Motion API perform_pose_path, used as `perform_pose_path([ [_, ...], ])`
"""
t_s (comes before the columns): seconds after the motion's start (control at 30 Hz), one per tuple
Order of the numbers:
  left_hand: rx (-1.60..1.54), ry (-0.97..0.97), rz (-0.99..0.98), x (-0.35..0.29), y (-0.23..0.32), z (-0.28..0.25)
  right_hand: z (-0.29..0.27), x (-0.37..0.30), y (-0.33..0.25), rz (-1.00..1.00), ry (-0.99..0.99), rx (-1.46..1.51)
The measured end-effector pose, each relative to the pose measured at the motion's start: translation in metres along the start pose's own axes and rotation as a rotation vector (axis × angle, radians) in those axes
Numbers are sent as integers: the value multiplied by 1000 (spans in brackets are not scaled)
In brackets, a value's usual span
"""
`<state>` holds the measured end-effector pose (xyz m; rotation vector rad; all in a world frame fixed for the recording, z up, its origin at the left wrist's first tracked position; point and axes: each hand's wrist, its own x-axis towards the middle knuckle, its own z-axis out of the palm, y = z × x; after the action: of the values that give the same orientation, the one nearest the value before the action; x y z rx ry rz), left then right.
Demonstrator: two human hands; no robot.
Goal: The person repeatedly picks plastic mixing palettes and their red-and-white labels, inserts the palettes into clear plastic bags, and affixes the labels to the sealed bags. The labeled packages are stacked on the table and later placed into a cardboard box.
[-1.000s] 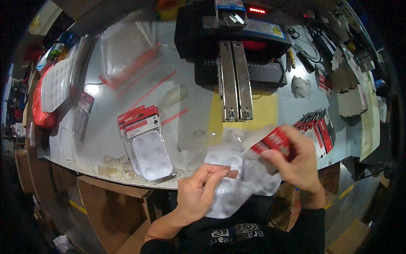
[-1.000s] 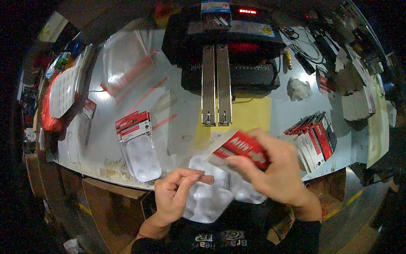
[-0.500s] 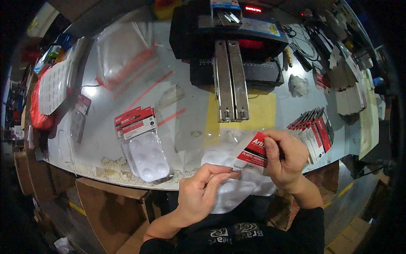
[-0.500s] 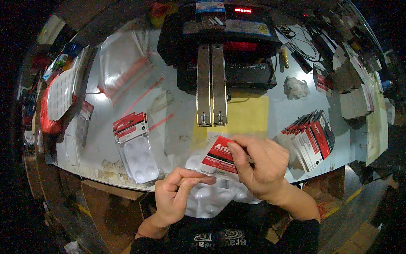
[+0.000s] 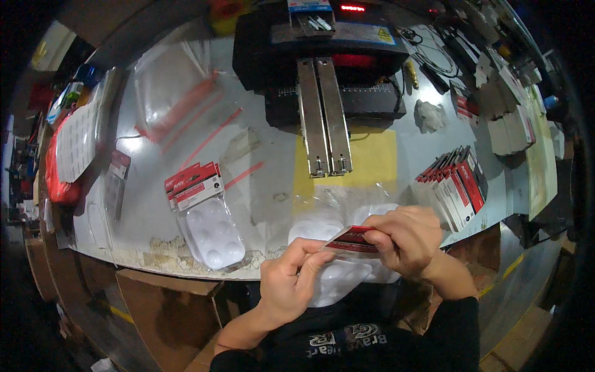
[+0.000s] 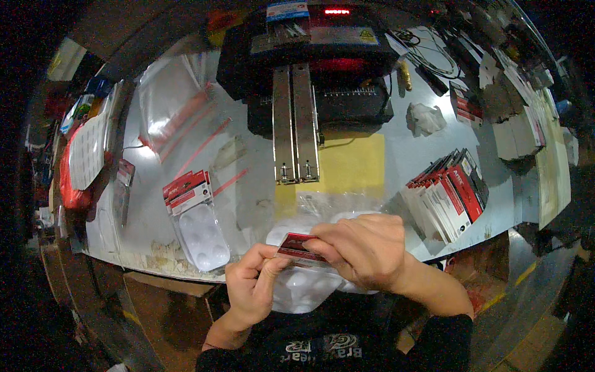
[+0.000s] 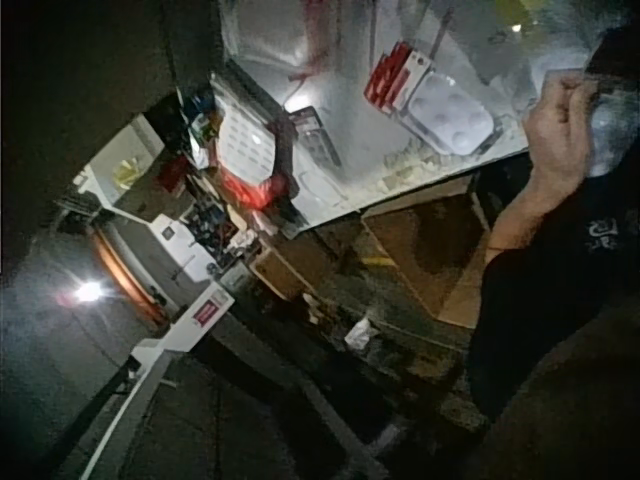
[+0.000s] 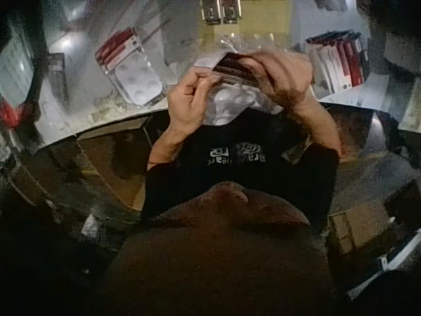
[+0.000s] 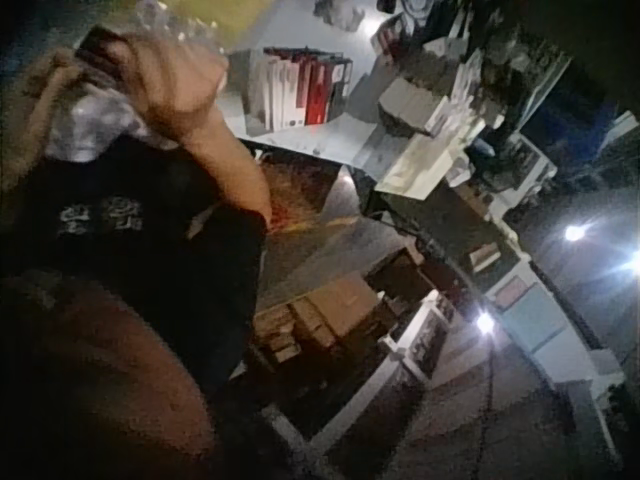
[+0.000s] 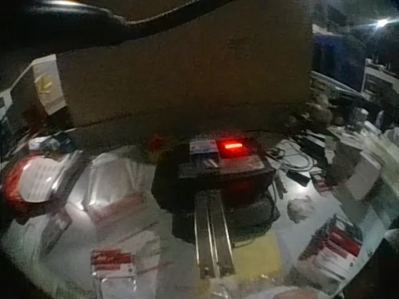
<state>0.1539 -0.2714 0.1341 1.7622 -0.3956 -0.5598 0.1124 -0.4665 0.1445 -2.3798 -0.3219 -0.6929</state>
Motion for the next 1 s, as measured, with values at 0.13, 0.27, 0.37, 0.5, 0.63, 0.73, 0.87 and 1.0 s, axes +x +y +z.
perform_pose_path([
  [0.13, -111, -15, 15, -2, -3, -1, 1, -1, 3, 220, -55, 231],
  [0.27, -139, 14, 74, -2, -10, -1, 0, 3, 7, 356, -141, 320],
  [0.37, -216, 217, 24, 3, -21, -2, -3, 5, 12, 540, 18, 320],
  [0.5, -262, 370, 13, 9, -35, -3, -13, -7, 10, 1060, -372, 748],
  [0.63, -253, 400, -6, 13, -39, -1, -6, -18, 8, 1158, -376, 873],
  [0.73, -155, 416, -8, 11, -37, 1, -1, -21, 8, 1196, -349, 868],
  [0.87, -42, 381, -43, 1, -30, -1, -4, -21, 3, 1206, -372, 923],
  [1.0, 8, 231, -136, 8, -30, -4, -2, -14, 9, 1283, -425, 942],
])
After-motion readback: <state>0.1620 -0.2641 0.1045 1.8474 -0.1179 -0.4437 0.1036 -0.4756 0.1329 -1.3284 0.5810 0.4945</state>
